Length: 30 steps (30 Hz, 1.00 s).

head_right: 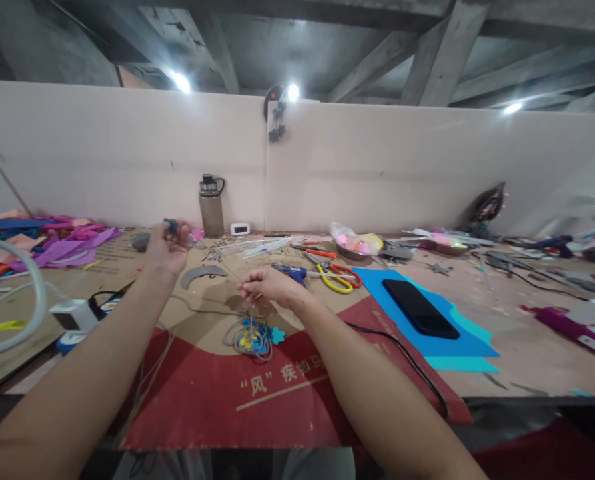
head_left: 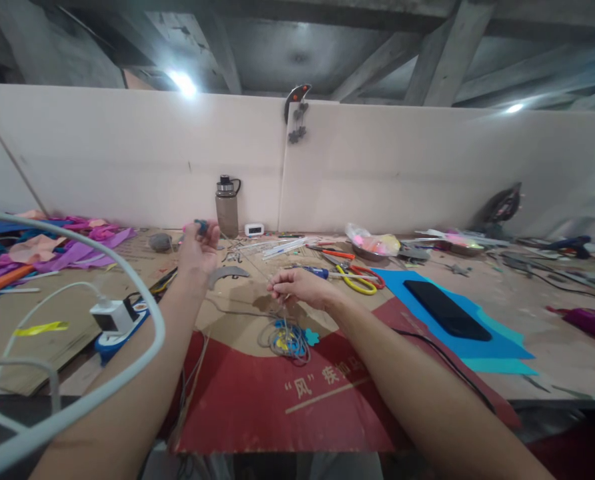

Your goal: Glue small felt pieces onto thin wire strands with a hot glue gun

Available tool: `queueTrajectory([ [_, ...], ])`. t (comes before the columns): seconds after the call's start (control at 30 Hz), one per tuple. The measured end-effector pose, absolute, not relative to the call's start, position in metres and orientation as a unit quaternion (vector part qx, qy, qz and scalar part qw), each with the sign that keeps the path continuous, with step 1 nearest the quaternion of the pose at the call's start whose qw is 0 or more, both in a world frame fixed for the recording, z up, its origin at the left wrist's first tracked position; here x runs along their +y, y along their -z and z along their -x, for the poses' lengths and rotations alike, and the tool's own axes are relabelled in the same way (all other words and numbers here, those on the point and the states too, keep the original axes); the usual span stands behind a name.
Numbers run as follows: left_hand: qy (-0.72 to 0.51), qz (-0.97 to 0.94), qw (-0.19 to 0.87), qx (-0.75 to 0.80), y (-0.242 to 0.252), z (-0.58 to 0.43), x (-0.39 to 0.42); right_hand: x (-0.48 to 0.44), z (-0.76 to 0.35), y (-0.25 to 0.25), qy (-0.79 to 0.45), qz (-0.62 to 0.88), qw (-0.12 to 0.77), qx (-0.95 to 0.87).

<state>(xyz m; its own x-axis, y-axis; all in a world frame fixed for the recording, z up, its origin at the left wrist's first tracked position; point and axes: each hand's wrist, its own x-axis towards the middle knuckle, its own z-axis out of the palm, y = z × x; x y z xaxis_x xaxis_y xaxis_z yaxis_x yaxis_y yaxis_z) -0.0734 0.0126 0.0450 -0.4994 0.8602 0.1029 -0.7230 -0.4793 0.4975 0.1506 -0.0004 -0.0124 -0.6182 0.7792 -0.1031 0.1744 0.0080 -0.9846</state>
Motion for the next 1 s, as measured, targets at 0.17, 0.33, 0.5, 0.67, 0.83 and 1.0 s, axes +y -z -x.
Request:
queueTrajectory([
  [0.17,-0.872,-0.145,0.436,0.167,-0.050,0.093,0.017,-0.004,-0.156,0.006,-0.587,0.302,0.189,-0.727],
  [0.33,-0.801,-0.264,0.466,0.267,-0.027,0.055,0.016,-0.003,-0.157,0.003,-0.454,0.324,0.221,-0.800],
  [0.5,-0.628,-0.426,0.562,0.329,0.002,0.001,-0.001,0.009,-0.153,0.007,-0.350,0.419,0.399,-0.736],
  [0.67,-0.584,-0.480,0.569,0.324,0.005,-0.008,-0.008,0.007,-0.148,0.006,-0.391,0.397,0.479,-0.679],
  [0.83,-0.578,-0.510,0.532,0.351,0.001,-0.005,-0.010,-0.002,-0.142,0.006,-0.436,0.344,0.521,-0.648],
  [1.0,-0.610,-0.501,0.477,0.388,-0.002,-0.004,-0.011,-0.005,-0.137,0.007,-0.502,0.294,0.551,-0.598],
])
